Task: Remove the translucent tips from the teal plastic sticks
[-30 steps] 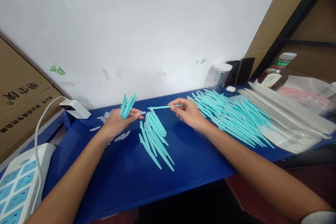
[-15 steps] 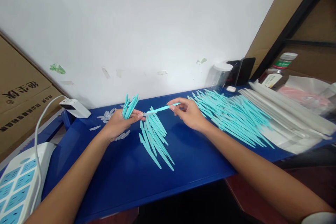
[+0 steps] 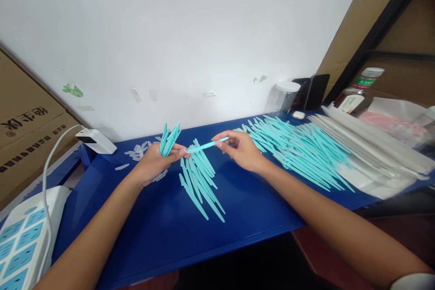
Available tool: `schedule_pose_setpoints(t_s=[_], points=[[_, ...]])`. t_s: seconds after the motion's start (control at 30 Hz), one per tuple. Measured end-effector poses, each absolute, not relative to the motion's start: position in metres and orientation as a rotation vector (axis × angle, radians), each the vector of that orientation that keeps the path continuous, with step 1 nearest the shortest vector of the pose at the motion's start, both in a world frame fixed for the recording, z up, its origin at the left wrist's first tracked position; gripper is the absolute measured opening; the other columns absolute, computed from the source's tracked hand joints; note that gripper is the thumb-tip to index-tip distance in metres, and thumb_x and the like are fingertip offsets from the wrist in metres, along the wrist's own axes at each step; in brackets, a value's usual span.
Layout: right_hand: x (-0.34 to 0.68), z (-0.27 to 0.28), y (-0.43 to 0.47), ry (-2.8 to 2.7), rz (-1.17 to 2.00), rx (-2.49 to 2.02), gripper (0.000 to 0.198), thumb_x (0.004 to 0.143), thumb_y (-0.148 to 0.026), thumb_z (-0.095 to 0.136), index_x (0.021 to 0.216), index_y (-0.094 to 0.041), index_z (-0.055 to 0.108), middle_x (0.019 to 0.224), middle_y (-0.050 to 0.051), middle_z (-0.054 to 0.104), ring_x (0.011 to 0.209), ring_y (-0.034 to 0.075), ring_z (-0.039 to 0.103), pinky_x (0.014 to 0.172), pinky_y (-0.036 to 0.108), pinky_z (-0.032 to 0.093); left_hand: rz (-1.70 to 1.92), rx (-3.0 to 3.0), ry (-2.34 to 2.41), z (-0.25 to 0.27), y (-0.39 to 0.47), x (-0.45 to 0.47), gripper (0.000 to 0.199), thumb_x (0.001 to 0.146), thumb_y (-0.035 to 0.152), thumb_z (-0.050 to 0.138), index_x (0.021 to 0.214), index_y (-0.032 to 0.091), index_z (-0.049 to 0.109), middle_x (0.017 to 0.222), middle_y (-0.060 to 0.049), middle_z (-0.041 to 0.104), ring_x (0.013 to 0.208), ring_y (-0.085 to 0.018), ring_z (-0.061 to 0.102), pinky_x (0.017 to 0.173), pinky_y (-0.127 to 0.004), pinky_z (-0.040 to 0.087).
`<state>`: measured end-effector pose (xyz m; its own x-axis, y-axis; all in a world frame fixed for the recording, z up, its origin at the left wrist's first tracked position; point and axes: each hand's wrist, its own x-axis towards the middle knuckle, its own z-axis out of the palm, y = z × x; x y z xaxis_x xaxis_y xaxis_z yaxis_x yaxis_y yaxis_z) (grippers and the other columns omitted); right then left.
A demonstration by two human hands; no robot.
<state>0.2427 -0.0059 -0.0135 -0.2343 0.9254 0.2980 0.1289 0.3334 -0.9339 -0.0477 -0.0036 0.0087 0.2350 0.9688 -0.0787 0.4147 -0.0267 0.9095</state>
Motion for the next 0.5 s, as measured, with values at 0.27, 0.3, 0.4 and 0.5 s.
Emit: schedule_pose_setpoints(t_s=[0.27, 0.3, 0.4, 0.5], points=[[0.2477, -0.0066, -0.006, -1.521, 0.98, -1.022, 0.035, 0.089, -0.045, 0.074, 0.108, -0.015, 0.077, 0.07, 0.001, 0.064, 0.053, 0.011, 0.05, 0.049, 0.025, 0.037, 0.787, 1.491, 1.305, 0.0071, 0.0002, -0.0519, 0.048, 0.079, 0.056, 0.084, 0.109, 0.019, 0.08, 0.106, -0.012, 0.08, 0.044, -0.004, 0.027, 0.042, -0.024, 0.021], [0.2476, -0.0062, -0.0064, -1.529, 0.983, -1.024, 0.035, 0.089, -0.046, 0.073, 0.107, -0.015, 0.077, 0.07, 0.001, 0.064, 0.054, 0.011, 0.05, 0.049, 0.025, 0.037, 0.784, 1.493, 1.302, 0.0069, 0.0002, -0.0517, 0.048, 0.079, 0.056, 0.084, 0.108, 0.018, 0.08, 0.105, -0.011, 0.081, 0.044, -0.004, 0.027, 0.042, -0.024, 0.02], [0.2456, -0.0069, -0.0079, -1.564, 1.003, -1.016, 0.035, 0.089, -0.047, 0.072, 0.106, -0.017, 0.078, 0.07, 0.002, 0.065, 0.057, 0.012, 0.053, 0.05, 0.025, 0.039, 0.784, 1.509, 1.276, 0.0058, -0.0008, -0.0499, 0.046, 0.079, 0.056, 0.083, 0.106, 0.018, 0.08, 0.095, -0.009, 0.08, 0.044, -0.004, 0.027, 0.042, -0.025, 0.019], [0.2438, -0.0087, -0.0082, -1.583, 1.015, -1.007, 0.033, 0.089, -0.046, 0.073, 0.106, -0.018, 0.078, 0.071, 0.002, 0.066, 0.061, 0.014, 0.057, 0.052, 0.025, 0.04, 0.794, 1.512, 1.258, 0.0037, -0.0012, -0.0486, 0.045, 0.08, 0.055, 0.083, 0.106, 0.018, 0.079, 0.095, -0.009, 0.08, 0.045, -0.004, 0.028, 0.042, -0.024, 0.019]])
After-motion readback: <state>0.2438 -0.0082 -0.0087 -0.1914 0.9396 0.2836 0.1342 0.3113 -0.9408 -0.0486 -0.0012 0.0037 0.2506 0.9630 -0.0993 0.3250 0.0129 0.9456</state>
